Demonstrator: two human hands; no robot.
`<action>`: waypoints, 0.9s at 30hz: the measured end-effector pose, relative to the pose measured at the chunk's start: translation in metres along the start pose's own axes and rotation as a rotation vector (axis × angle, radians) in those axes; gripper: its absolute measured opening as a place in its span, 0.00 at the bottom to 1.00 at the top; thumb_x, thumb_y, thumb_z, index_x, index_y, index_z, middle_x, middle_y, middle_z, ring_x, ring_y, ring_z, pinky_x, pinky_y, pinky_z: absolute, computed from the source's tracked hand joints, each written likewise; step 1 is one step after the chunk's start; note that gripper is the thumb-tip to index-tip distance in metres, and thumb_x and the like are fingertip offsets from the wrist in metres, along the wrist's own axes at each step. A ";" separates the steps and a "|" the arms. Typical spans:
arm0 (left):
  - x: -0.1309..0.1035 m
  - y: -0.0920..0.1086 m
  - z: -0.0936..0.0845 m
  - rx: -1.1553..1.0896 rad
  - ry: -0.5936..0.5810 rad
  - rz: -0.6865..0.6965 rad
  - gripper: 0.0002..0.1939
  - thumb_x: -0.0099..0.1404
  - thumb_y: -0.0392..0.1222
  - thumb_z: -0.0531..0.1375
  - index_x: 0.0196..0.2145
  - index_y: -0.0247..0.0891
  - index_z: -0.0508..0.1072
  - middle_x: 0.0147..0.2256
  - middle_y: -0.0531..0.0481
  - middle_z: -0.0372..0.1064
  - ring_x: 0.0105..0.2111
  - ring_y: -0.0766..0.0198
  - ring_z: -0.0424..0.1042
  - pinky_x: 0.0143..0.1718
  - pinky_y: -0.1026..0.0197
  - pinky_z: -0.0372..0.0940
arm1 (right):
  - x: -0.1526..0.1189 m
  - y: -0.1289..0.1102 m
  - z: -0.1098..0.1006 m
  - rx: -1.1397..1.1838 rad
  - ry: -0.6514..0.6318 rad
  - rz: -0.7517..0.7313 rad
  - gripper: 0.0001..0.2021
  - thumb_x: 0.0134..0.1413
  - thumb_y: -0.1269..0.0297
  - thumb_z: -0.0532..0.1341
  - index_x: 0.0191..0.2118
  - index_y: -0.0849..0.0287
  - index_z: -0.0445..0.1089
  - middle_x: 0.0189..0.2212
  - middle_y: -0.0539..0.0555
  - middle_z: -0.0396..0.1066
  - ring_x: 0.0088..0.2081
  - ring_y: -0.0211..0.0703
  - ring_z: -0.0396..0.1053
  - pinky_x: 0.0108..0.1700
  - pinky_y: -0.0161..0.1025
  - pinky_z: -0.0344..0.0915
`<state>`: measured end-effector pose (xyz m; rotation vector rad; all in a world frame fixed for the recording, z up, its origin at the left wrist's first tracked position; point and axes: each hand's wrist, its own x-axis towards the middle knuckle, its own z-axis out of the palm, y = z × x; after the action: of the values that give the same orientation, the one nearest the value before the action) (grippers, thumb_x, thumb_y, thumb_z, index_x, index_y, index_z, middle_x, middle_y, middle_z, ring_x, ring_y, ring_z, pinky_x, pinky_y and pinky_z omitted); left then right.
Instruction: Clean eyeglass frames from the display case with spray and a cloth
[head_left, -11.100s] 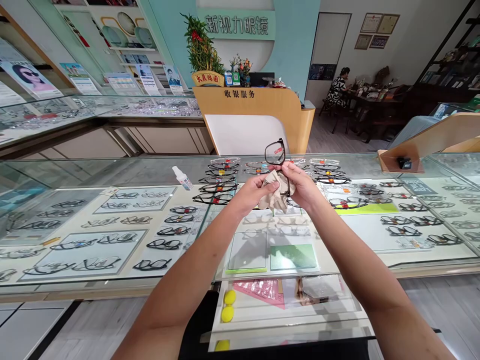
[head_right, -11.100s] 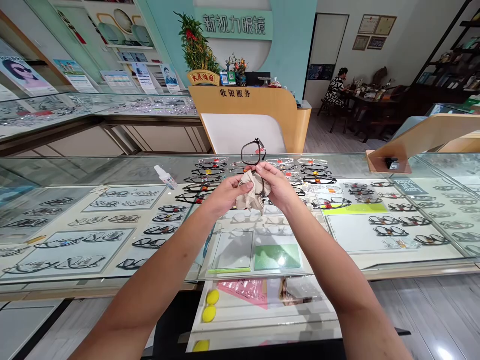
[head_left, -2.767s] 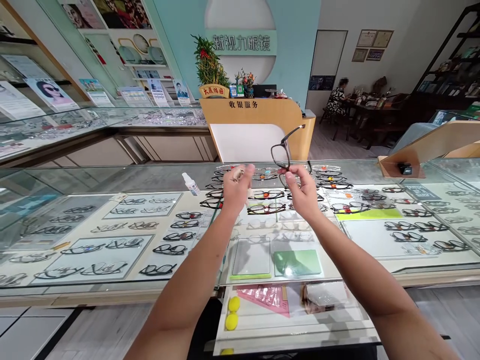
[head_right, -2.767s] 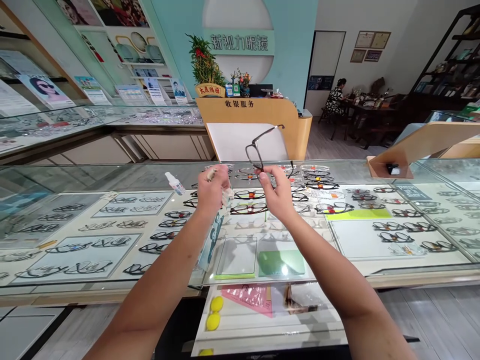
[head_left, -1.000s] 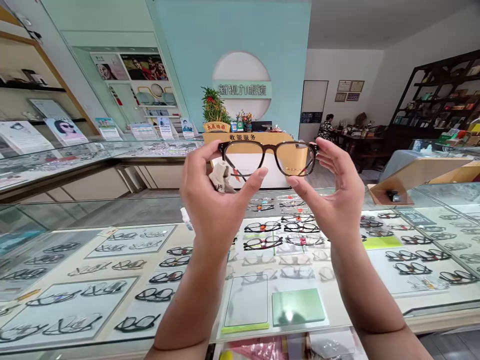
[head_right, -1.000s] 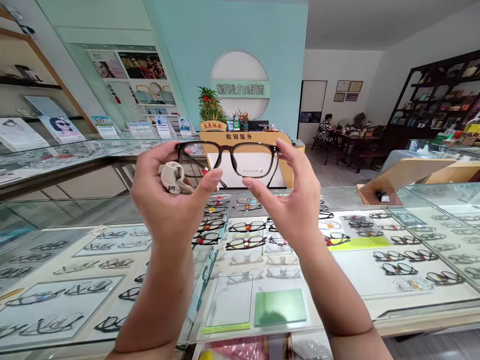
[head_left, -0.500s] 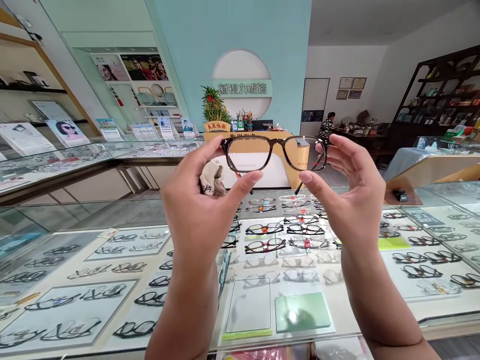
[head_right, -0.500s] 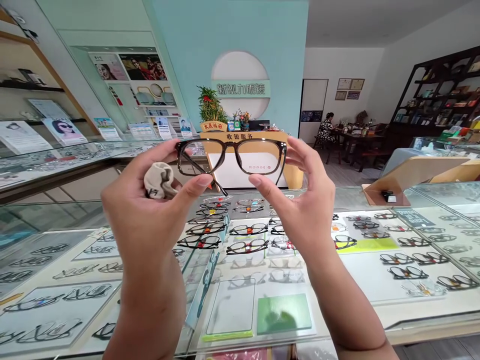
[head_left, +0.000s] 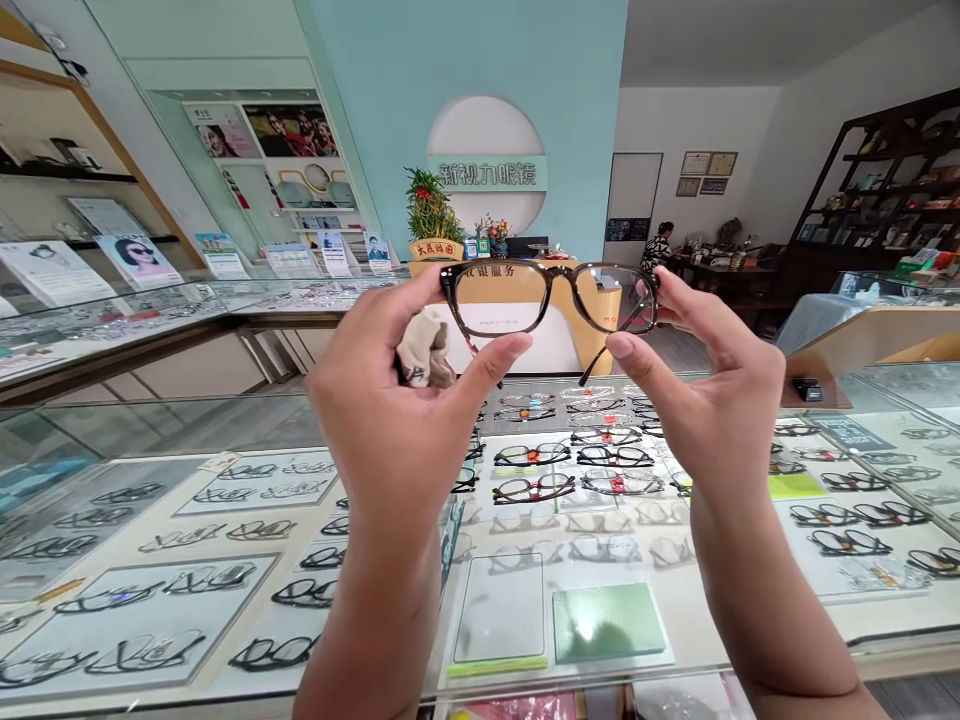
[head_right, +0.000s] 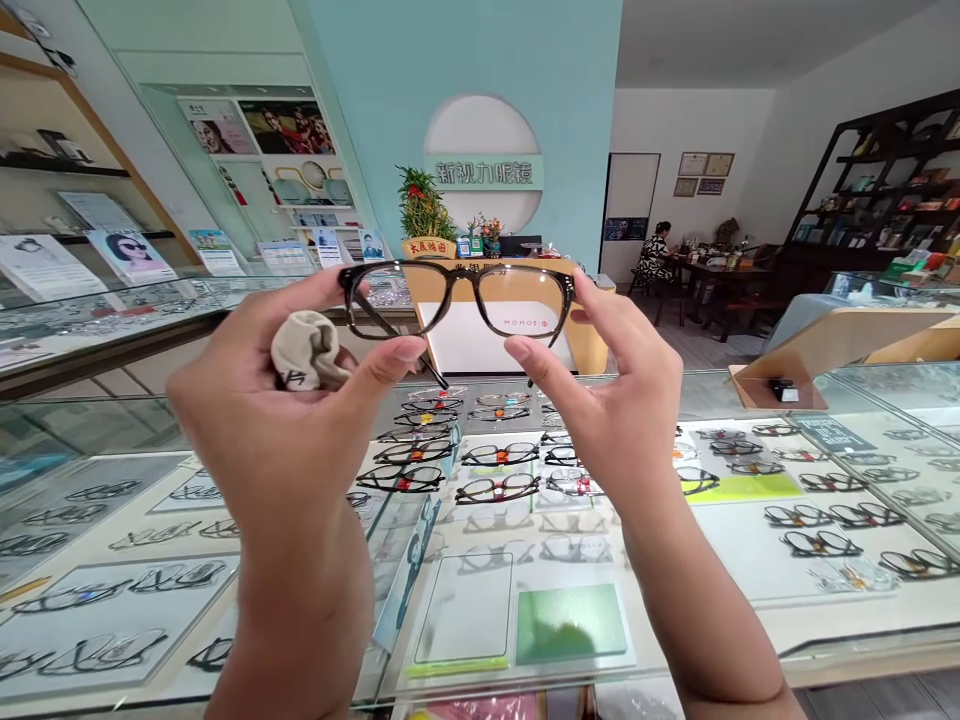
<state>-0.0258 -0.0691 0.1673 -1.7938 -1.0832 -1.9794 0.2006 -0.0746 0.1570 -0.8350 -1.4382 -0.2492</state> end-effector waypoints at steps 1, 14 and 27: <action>0.000 -0.001 0.000 0.006 -0.010 -0.004 0.29 0.64 0.64 0.75 0.58 0.50 0.82 0.51 0.52 0.83 0.55 0.40 0.83 0.56 0.31 0.81 | 0.000 0.000 0.000 -0.004 0.004 -0.002 0.27 0.63 0.50 0.74 0.65 0.46 0.78 0.54 0.57 0.83 0.54 0.56 0.81 0.61 0.61 0.79; -0.001 -0.003 0.009 -0.057 -0.089 -0.082 0.27 0.63 0.62 0.76 0.56 0.51 0.83 0.50 0.49 0.85 0.49 0.44 0.85 0.51 0.40 0.83 | -0.001 -0.008 -0.008 -0.057 0.083 -0.080 0.27 0.64 0.49 0.74 0.66 0.44 0.77 0.54 0.59 0.81 0.56 0.62 0.79 0.61 0.67 0.79; -0.003 -0.010 0.014 -0.116 -0.123 -0.122 0.31 0.62 0.62 0.76 0.59 0.49 0.83 0.53 0.47 0.85 0.52 0.47 0.83 0.58 0.44 0.79 | -0.003 -0.015 -0.011 -0.153 0.122 -0.100 0.27 0.62 0.49 0.75 0.64 0.44 0.78 0.53 0.58 0.82 0.55 0.64 0.80 0.60 0.69 0.79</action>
<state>-0.0216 -0.0540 0.1604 -1.9753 -1.1629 -2.0642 0.1990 -0.0935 0.1602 -0.8577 -1.3604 -0.4828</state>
